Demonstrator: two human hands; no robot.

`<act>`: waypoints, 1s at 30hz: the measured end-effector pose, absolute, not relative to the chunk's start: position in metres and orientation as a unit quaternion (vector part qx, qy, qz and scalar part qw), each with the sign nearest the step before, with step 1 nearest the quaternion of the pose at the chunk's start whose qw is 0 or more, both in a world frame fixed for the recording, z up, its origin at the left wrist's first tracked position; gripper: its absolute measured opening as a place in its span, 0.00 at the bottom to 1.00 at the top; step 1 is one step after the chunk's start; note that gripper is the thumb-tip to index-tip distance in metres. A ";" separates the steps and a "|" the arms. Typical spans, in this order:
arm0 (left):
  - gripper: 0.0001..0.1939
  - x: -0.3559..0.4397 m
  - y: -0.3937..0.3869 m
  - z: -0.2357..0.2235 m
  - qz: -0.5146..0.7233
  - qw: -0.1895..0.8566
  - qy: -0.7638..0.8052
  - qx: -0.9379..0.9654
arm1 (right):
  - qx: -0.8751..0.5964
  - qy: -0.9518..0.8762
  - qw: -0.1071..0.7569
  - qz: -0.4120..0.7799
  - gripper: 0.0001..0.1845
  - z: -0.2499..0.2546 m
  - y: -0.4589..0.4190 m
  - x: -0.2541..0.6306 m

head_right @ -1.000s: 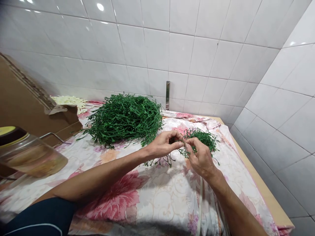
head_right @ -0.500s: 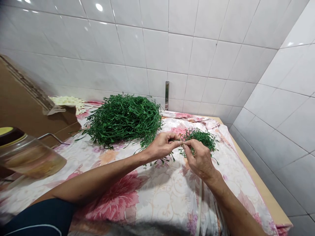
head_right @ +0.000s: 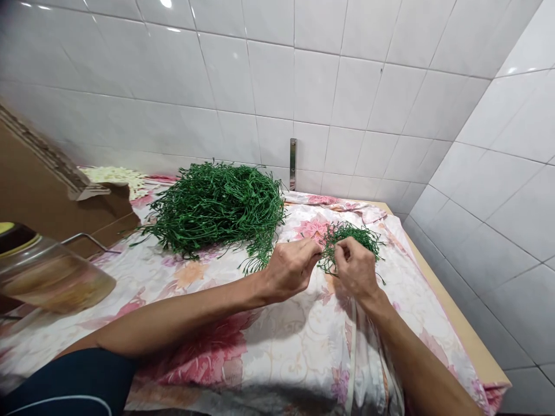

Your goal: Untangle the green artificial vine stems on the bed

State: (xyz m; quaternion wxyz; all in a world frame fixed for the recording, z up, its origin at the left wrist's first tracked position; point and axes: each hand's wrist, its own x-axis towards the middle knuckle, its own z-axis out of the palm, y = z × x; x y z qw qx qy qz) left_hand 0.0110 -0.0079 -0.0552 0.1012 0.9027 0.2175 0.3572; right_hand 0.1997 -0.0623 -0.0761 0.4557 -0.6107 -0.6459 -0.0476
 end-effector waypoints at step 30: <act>0.20 0.016 0.017 -0.042 0.299 0.624 0.283 0.665 | -0.536 -0.654 0.512 0.146 0.13 -0.076 -0.067 0.187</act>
